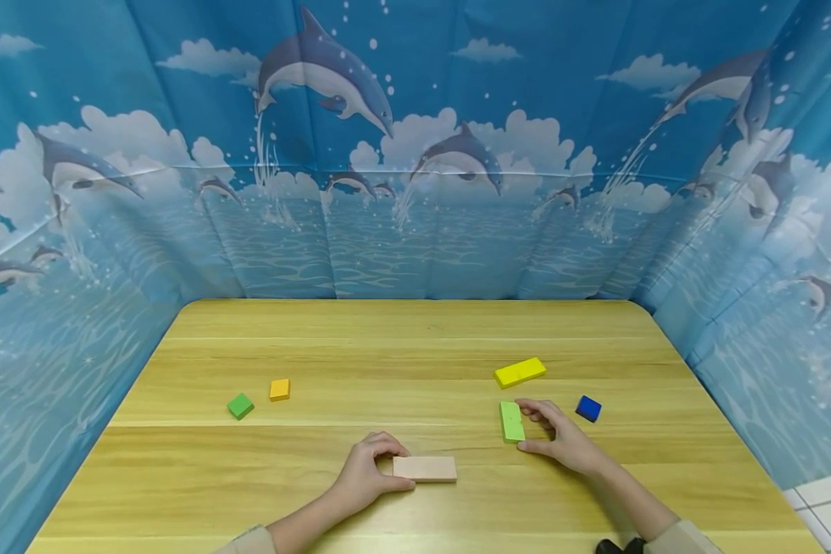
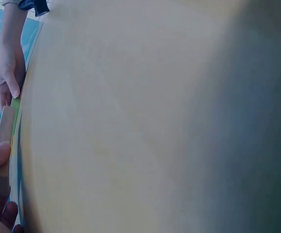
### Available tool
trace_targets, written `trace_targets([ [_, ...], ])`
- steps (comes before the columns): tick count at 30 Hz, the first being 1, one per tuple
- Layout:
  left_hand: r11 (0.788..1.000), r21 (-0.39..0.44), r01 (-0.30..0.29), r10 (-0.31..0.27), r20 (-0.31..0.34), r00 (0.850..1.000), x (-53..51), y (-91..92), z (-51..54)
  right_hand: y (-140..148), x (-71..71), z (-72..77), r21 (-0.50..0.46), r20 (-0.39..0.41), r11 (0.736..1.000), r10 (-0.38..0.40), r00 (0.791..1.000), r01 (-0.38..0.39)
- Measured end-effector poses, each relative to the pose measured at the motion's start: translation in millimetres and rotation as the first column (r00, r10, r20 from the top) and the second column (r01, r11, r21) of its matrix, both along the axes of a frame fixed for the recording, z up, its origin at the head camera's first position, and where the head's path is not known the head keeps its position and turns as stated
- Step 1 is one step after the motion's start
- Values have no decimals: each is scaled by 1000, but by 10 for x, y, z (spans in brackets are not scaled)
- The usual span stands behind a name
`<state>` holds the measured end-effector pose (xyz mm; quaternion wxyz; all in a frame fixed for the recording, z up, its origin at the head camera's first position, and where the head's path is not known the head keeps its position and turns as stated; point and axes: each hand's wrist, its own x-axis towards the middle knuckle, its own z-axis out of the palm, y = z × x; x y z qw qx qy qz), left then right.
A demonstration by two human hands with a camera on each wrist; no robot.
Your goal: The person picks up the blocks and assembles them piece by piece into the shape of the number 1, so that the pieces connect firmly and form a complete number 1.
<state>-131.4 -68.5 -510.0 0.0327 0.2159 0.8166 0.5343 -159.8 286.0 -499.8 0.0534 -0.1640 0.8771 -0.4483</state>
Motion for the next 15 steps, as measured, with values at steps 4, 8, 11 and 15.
trace_targets([
  [4, 1000, -11, 3, -3, -11, 1000, -11, 0, -16, -11, -3, 9, -7, -2, 1000, 1, 1000, -1],
  [8, 1000, -4, 5, -5, -11, 1000, -12, 3, -17, -17, -5, 9, -13, 0, 1000, 3, 1000, -3],
  [11, 1000, 1, 7, -7, -14, 1000, -9, 5, -14, -22, -6, 11, -10, 1, 1000, 0, 1000, 0],
  [15, 1000, -14, 7, -7, -29, 1000, -17, 5, -20, -33, -4, 20, -5, 5, 1000, -8, 1000, 8],
])
